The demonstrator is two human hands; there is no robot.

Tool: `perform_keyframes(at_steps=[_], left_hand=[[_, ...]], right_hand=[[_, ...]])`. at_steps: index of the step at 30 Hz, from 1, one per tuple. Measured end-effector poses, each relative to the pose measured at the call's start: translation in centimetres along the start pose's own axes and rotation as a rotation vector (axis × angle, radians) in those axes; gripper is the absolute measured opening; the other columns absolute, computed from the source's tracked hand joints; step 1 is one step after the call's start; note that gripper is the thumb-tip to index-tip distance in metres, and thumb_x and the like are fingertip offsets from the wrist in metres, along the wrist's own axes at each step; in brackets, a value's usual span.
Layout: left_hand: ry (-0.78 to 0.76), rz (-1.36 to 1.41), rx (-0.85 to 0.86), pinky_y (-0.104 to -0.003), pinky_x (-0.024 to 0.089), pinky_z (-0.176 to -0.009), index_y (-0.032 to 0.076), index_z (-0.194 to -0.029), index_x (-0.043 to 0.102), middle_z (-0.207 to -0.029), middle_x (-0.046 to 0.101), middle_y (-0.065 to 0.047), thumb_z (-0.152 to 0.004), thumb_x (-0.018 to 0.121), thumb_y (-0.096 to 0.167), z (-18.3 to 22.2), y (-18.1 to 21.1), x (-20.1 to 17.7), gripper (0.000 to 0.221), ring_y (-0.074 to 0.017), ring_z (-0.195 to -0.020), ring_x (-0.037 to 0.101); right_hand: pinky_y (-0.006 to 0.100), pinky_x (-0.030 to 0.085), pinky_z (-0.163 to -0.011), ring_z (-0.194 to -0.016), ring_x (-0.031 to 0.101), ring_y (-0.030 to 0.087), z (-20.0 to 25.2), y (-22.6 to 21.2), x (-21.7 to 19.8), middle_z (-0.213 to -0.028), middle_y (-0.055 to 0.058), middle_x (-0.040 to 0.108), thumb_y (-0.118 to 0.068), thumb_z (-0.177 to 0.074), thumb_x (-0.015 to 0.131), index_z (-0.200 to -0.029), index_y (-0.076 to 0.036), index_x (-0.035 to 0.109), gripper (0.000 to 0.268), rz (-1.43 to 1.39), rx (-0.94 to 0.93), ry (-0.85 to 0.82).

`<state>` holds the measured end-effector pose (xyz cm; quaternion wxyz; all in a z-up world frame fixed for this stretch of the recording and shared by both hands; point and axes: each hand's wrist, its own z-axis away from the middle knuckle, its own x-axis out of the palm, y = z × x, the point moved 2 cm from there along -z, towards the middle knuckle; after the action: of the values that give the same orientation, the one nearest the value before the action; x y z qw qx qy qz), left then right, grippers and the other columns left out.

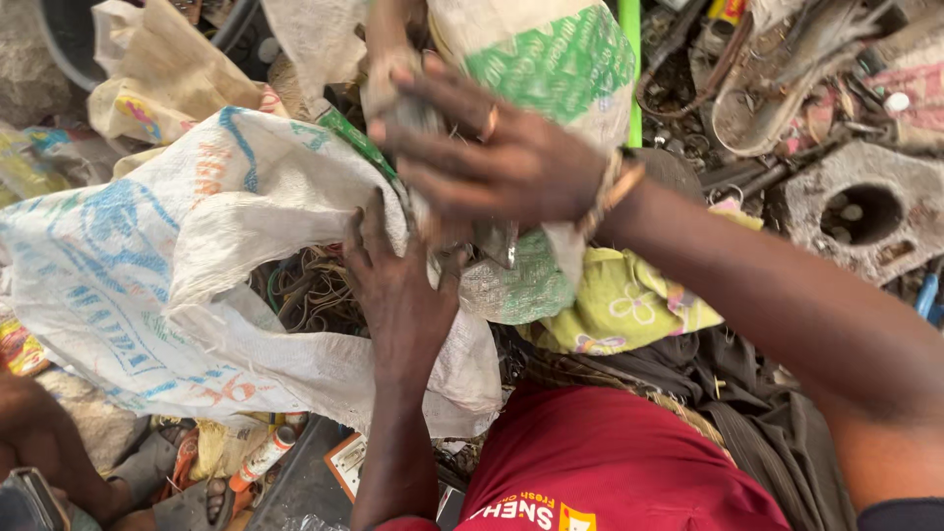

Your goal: The person is working on a metal engine component, using a hammer and pliers to remove a stuck part. They repeatedly strike the component with a hammer and use pliers to pull out a small metal piece, which is then placed into a sack.

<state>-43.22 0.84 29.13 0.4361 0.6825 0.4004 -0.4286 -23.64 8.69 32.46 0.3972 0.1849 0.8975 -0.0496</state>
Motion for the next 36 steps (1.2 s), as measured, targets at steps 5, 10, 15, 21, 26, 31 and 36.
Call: perform_keyframes(at_steps=[5,10,15,21,26,31,36], left_hand=[[0.167,0.11,0.03,-0.058,0.026,-0.128,0.012,-0.15,0.051,-0.164,0.029,-0.021,-0.089,0.087,0.036,-1.8,1.0,-1.1,0.075,-0.0448,-0.153,0.019],[0.124,0.068,0.089,-0.061,0.024,-0.125,0.005,-0.158,0.042,-0.165,0.023,-0.025,-0.088,0.087,0.045,-5.8,1.9,0.2,0.092,-0.0492,-0.151,0.023],[-0.062,-0.065,-0.086,-0.06,0.026,-0.118,0.009,-0.154,0.048,-0.16,0.027,-0.026,-0.09,0.081,0.038,-10.2,-0.8,3.6,0.078,-0.0518,-0.144,0.032],[-0.102,-0.231,0.237,-0.05,0.029,-0.128,0.006,-0.128,0.071,-0.152,0.051,-0.031,-0.081,0.073,0.007,-7.5,2.6,3.4,0.047,-0.044,-0.148,0.045],[0.291,0.149,0.252,-0.047,0.046,-0.112,0.003,-0.132,0.062,-0.144,0.058,-0.022,-0.111,0.061,0.011,-2.9,10.1,-2.0,0.023,-0.0401,-0.136,0.054],[0.112,0.399,0.676,-0.052,0.045,-0.105,0.008,-0.11,0.07,-0.125,0.065,-0.015,-0.094,0.068,0.011,0.4,19.3,0.7,0.017,-0.0358,-0.122,0.059],[-0.21,0.569,0.801,-0.046,0.048,-0.108,0.008,-0.119,0.073,-0.131,0.066,-0.01,-0.093,0.077,0.008,1.0,28.9,7.3,0.026,-0.0326,-0.125,0.059]], right_hand=[[0.06,0.024,-0.126,-0.153,0.037,0.043,2.4,-0.3,-0.3,-0.164,0.014,0.045,-0.021,-0.105,0.072,-0.144,-0.014,0.055,0.043,0.25,0.515,-0.137],[0.053,0.051,-0.092,-0.107,0.062,0.043,5.1,-2.7,-1.4,-0.118,0.028,0.065,-0.023,-0.094,0.076,-0.149,-0.005,0.046,0.065,0.125,1.049,-0.049],[0.037,0.053,-0.061,-0.066,0.067,0.02,6.6,-3.6,-6.3,-0.077,0.009,0.063,-0.002,-0.107,0.076,-0.146,-0.011,0.053,0.046,-0.069,1.159,0.34],[0.037,0.058,-0.082,-0.091,0.07,0.025,12.8,-7.1,-4.6,-0.102,0.014,0.069,-0.009,-0.091,0.082,-0.137,-0.007,0.06,0.051,-0.249,1.126,0.342],[0.041,0.055,-0.1,-0.12,0.067,0.032,25.9,-11.0,-6.8,-0.131,0.017,0.068,-0.014,-0.085,0.086,-0.141,-0.009,0.058,0.063,-0.143,1.316,0.386],[0.048,0.053,-0.096,-0.115,0.065,0.038,45.7,-13.7,-14.8,-0.121,0.022,0.068,-0.029,-0.095,0.081,-0.128,-0.005,0.06,0.046,0.346,1.854,-0.122],[0.049,0.057,-0.073,-0.092,0.067,0.034,52.5,-18.0,-13.4,-0.104,0.021,0.066,-0.06,-0.086,0.079,-0.118,-0.001,0.062,0.069,0.202,2.097,-0.586]])
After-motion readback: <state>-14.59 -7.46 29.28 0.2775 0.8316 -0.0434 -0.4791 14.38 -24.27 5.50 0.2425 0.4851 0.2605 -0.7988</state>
